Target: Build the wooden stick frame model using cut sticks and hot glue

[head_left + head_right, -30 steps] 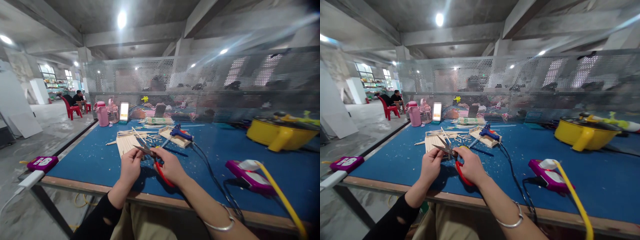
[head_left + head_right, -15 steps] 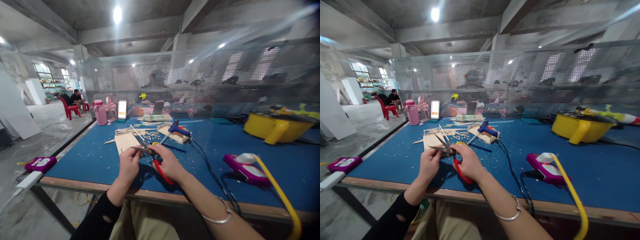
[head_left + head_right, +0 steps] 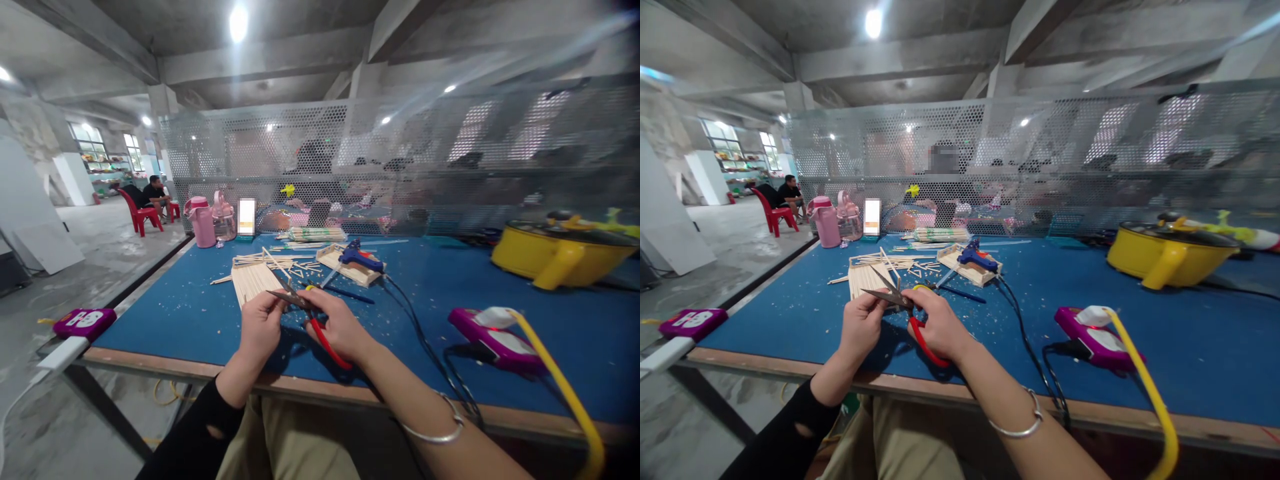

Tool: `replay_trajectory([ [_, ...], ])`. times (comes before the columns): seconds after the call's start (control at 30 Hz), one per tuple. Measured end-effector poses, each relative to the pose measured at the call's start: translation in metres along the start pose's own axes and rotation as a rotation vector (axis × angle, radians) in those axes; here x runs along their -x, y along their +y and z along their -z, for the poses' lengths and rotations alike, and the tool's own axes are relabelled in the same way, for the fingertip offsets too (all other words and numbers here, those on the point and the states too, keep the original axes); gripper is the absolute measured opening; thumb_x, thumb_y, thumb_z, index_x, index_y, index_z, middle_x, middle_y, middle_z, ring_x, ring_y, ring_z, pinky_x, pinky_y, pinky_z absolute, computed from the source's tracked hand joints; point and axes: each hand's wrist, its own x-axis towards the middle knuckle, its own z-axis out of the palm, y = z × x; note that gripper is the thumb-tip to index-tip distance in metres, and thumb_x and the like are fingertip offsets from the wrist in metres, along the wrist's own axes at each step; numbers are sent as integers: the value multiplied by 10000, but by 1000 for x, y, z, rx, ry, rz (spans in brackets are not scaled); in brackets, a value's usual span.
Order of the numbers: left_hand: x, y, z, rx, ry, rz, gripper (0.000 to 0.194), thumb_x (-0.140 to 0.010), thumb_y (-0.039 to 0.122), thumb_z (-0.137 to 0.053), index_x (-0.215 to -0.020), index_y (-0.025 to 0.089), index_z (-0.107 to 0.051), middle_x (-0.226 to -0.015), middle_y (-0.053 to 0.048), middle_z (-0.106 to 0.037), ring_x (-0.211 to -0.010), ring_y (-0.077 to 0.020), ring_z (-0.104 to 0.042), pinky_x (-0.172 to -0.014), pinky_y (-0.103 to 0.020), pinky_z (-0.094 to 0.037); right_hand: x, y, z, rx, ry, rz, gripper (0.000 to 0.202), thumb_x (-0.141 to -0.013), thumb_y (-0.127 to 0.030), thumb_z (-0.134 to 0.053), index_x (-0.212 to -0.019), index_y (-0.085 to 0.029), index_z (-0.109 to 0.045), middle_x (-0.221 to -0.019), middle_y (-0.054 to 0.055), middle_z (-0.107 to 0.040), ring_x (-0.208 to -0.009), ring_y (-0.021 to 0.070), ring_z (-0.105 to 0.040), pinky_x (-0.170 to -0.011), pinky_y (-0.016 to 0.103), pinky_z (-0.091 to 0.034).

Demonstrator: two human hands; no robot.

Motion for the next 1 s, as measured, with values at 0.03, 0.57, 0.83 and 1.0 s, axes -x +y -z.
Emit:
replay_trajectory([
  [0.03, 0, 1, 0, 2, -5, -4, 182, -799, 209, -519, -782, 161, -693, -742, -27, -710, -707, -148, -634, -683, -230, -475, 0, 0, 0, -5, -1, 1, 471, -606, -83, -514, -1066, -173, -556, -958, 77, -599, -877, 194, -580, -800, 334, -473],
  [0.57, -1, 1, 1, -1, -19, 7, 193, -799, 208, -511, -767, 160, -694, -735, -18, -701, -705, -145, -619, -682, -222, -461, -1, -3, 1, -12, 7, 0, 456, -588, -82, -498, -1030, -147, -588, -951, 90, -626, -867, 202, -590, -792, 334, -471],
  [0.83, -2, 2, 3, -20, -5, 34, 248, -808, 295, -511, -712, 143, -682, -630, -6, -648, -635, -140, -567, -619, -217, -435, 1, 1, 2, 72, -6, 7, 389, -653, -115, -501, -1026, -165, -598, -961, 98, -668, -853, 210, -620, -753, 332, -491],
  [1.0, -2, 3, 2, 7, 4, 54, 204, -787, 249, -513, -741, 144, -683, -669, -9, -677, -656, -146, -590, -638, -219, -446, 3, 0, 3, 141, 15, 28, 380, -677, -114, -496, -1042, -156, -593, -961, 107, -670, -848, 209, -624, -736, 325, -498],
])
